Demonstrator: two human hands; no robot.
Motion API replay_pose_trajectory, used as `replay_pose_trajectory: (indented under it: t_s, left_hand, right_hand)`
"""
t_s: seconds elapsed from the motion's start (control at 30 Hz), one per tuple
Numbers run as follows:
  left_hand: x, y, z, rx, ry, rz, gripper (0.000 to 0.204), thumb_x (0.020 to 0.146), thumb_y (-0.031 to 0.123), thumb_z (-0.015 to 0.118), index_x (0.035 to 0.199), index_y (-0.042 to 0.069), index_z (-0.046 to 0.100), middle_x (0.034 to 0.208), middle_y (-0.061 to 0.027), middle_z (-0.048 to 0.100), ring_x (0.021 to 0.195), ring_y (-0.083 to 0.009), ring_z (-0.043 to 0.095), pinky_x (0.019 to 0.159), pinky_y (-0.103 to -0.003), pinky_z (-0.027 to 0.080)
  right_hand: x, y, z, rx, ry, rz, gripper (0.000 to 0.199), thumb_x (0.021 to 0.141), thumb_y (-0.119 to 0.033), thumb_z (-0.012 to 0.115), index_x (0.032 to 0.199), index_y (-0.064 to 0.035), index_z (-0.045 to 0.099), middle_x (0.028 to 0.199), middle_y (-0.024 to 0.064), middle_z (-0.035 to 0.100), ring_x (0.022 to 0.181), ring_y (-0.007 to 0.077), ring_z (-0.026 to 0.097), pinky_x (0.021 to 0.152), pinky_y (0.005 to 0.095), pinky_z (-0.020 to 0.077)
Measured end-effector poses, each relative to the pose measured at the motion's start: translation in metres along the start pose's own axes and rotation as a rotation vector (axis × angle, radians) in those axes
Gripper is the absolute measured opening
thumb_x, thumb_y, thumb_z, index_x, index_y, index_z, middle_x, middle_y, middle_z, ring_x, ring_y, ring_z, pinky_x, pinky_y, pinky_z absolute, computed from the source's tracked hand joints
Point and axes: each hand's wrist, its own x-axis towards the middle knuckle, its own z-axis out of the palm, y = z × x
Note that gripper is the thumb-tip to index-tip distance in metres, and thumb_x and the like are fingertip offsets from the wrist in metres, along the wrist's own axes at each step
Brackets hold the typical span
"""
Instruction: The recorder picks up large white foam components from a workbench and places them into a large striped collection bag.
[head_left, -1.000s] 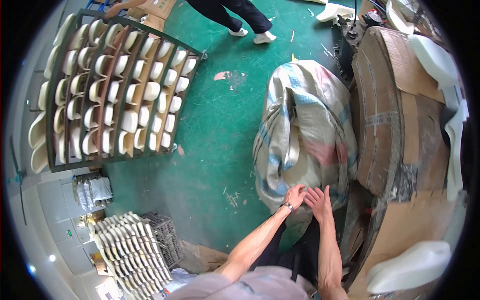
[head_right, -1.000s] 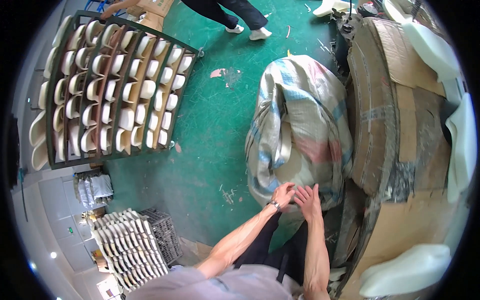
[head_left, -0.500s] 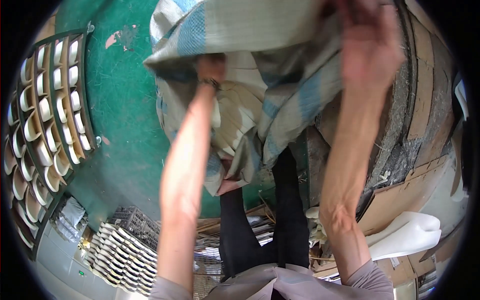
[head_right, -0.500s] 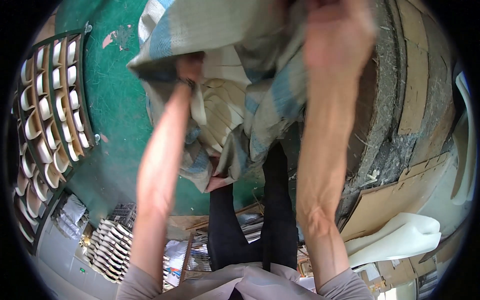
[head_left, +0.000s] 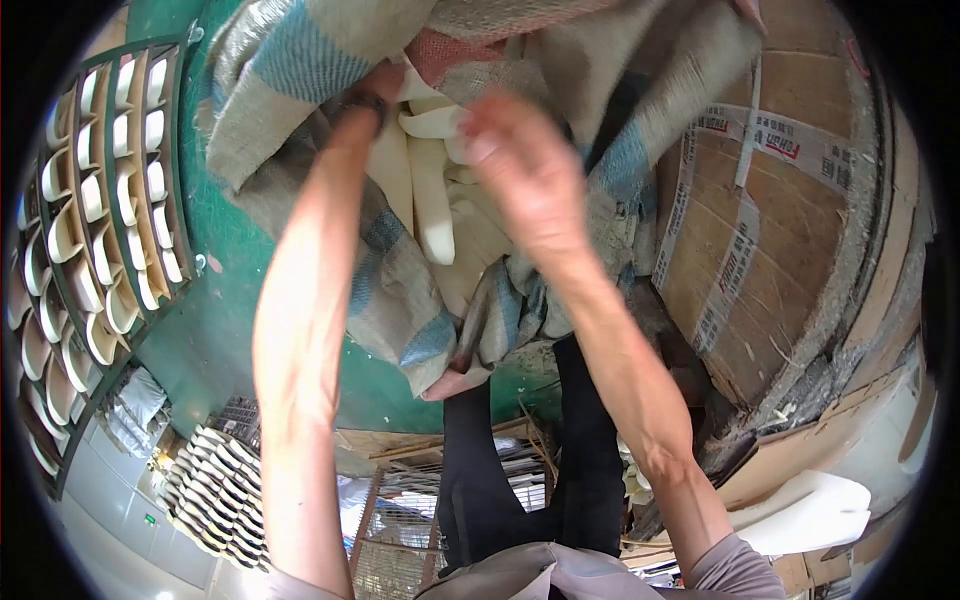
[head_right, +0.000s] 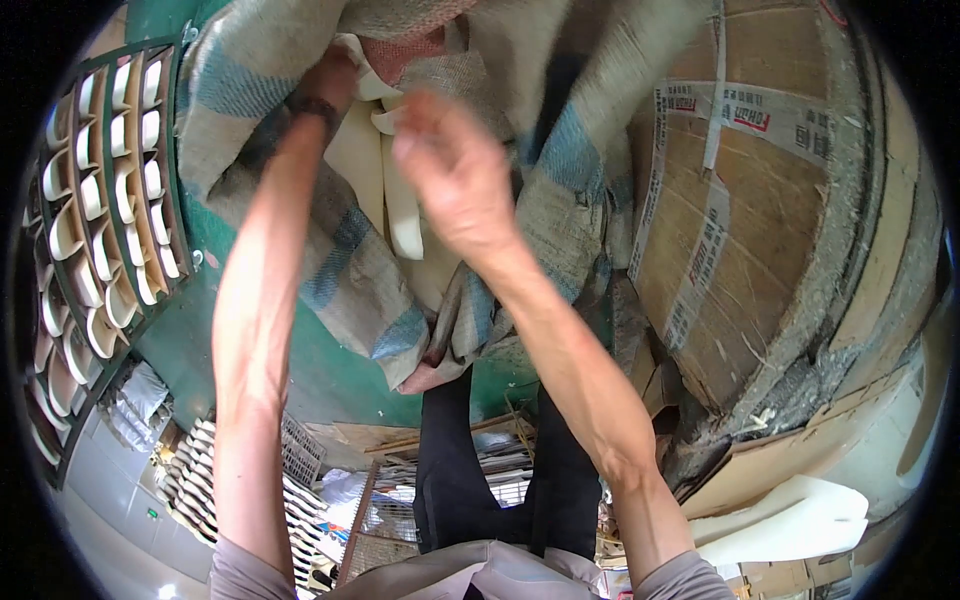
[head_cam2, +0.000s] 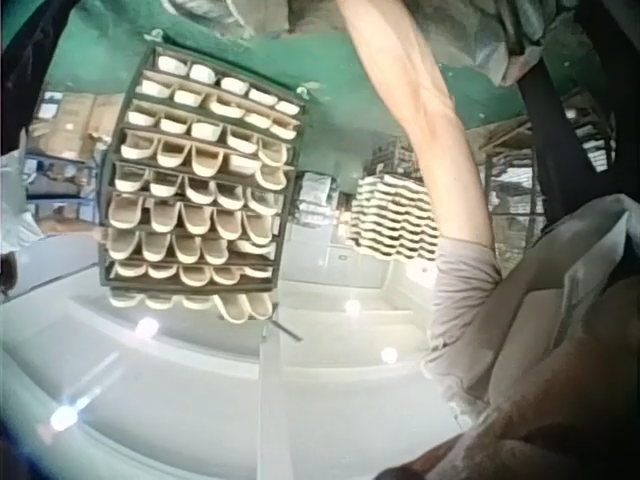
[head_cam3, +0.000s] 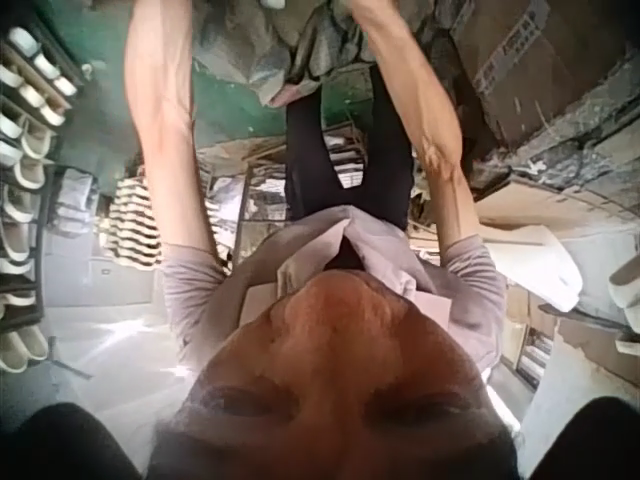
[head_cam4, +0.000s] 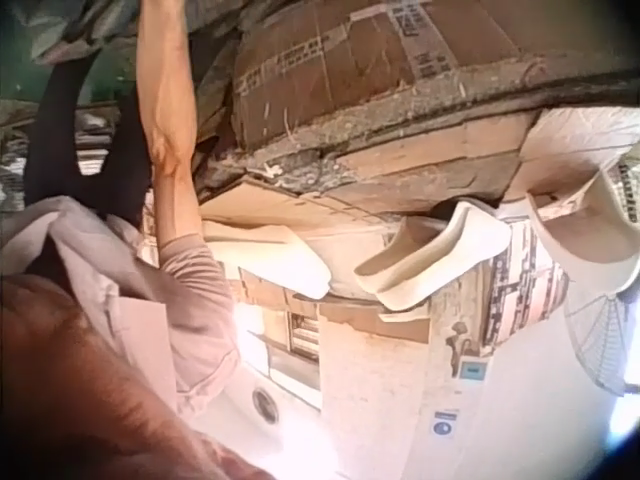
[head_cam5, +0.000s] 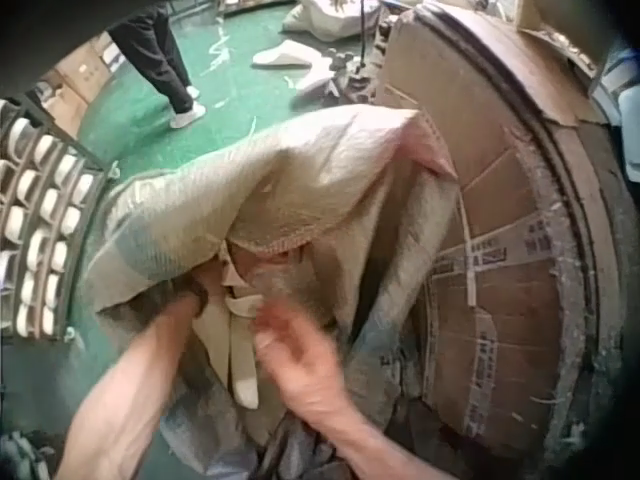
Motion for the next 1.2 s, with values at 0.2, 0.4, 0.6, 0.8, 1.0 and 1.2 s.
replay_pose_trajectory:
  t_s: [0.2,0.4,0.6,0.8,1.0,1.2]
  left_hand:
    - [-0.037,0.044,0.123,-0.319,0.2,0.136,0.079,0.077,0.029,0.076,0.145,0.011,0.042,0.147,-0.0256,0.039,0.137,-0.0438,0.039,0.113,-0.046,0.039]
    - [-0.021,0.034,0.105,-0.252,0.198,0.273,0.073,0.068,0.037,0.086,0.128,0.008,0.057,0.125,-0.0185,0.06,0.117,-0.0355,0.057,0.101,-0.045,0.046]
    - [-0.043,0.055,0.085,-0.134,-0.059,0.127,0.095,0.062,0.053,0.087,0.136,0.004,0.051,0.129,-0.0232,0.061,0.122,-0.0381,0.058,0.105,-0.045,0.046]
    - [-0.097,0.062,0.077,-0.241,-0.099,0.21,0.056,0.077,0.044,0.079,0.116,0.006,0.066,0.118,-0.0202,0.067,0.117,-0.0365,0.06,0.102,-0.046,0.045]
    - [-0.111,0.064,0.069,-0.436,0.067,0.396,0.047,0.076,0.037,0.079,0.112,0.009,0.069,0.116,-0.017,0.068,0.119,-0.0355,0.059,0.106,-0.045,0.042]
    - [-0.144,0.075,0.047,-0.219,-0.121,0.322,0.036,0.072,0.029,0.078,0.099,0.005,0.075,0.101,-0.0167,0.073,0.101,-0.0337,0.069,0.09,-0.045,0.053]
  right_hand:
    - [-0.002,0.201,-0.059,0.259,0.198,0.861,0.065,0.089,-0.04,0.075,0.135,0.0002,0.053,0.117,0.017,0.065,0.111,0.0286,0.061,0.1,0.0417,0.0502]
    - [0.044,0.269,-0.07,1.019,0.468,0.546,0.054,0.092,-0.039,0.071,0.13,-0.0031,0.056,0.134,0.0153,0.06,0.125,0.0315,0.056,0.111,0.049,0.0412]
    - [0.01,0.268,-0.057,0.596,0.527,0.667,0.076,0.086,-0.048,0.077,0.145,-0.0123,0.046,0.145,0.0079,0.05,0.135,0.0292,0.045,0.111,0.0493,0.0383]
    - [-0.012,0.252,-0.066,0.835,0.66,0.649,0.072,0.086,-0.047,0.077,0.144,-0.0132,0.048,0.144,0.009,0.049,0.131,0.0295,0.047,0.106,0.0496,0.0414]
    - [-0.025,0.253,-0.059,0.757,0.685,0.57,0.081,0.085,-0.056,0.074,0.147,-0.0147,0.043,0.146,0.0086,0.047,0.134,0.0309,0.043,0.109,0.0537,0.0376]
    - [-0.058,0.218,-0.046,1.103,0.6,0.572,0.073,0.09,-0.05,0.069,0.148,-0.0153,0.043,0.149,0.0093,0.046,0.138,0.0309,0.04,0.113,0.0574,0.0335]
